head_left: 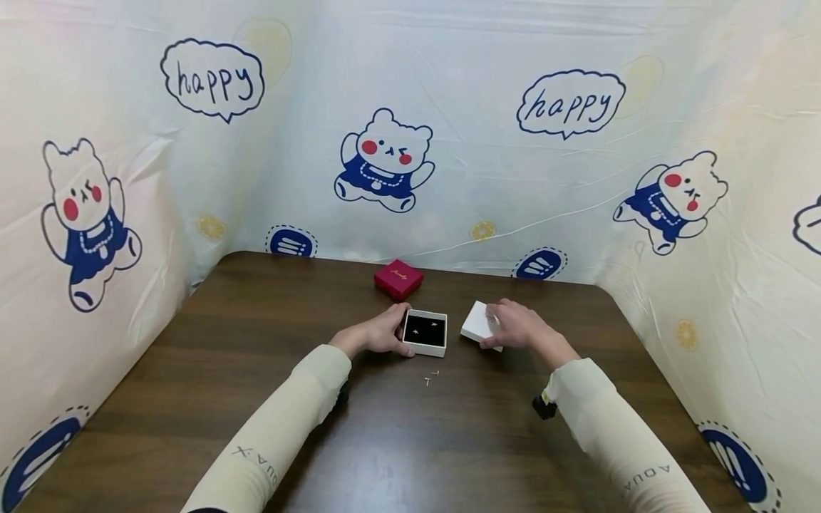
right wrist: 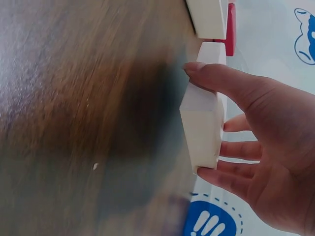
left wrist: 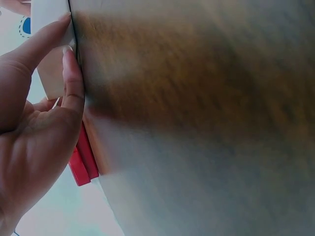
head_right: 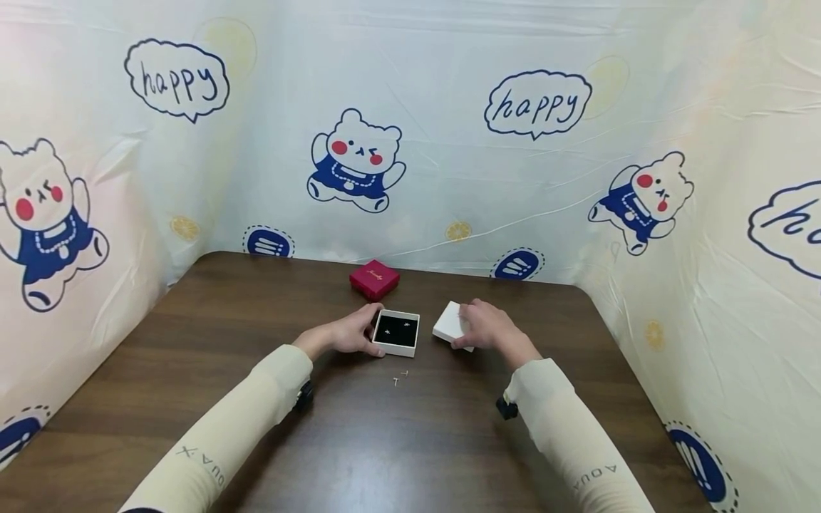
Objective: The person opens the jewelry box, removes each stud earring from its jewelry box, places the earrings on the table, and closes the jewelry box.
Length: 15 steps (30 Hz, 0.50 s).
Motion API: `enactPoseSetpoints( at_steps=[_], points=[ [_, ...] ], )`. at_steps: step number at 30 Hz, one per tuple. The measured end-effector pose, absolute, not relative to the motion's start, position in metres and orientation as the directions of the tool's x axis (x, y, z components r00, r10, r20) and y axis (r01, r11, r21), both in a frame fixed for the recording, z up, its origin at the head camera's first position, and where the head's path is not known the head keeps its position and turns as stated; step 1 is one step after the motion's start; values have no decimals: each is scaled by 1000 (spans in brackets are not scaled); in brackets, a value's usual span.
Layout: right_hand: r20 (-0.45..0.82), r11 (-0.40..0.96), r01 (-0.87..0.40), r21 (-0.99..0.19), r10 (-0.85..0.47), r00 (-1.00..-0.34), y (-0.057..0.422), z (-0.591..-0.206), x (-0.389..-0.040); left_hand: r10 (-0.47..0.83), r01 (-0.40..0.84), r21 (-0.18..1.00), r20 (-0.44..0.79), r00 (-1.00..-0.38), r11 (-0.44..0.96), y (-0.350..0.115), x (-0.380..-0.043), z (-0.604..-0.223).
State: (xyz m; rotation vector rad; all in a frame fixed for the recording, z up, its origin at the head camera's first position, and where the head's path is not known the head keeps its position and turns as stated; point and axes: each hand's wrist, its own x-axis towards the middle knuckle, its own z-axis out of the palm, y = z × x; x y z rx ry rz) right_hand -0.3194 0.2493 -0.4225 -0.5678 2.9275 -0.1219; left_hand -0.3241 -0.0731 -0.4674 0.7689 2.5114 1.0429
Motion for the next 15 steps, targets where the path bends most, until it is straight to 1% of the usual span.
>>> enactPoseSetpoints(
  at_steps=[7,15],
  points=[
    [-134,942,-319,-105,-331,-934,258,-429,-323,578,352,726,-77,-812,591,-73,-322,-468],
    [-135,953,-278,-123,-294,-946,270,-437,-325,587,361,723,-76,-806,589,-74,-321,-467]
  ],
)
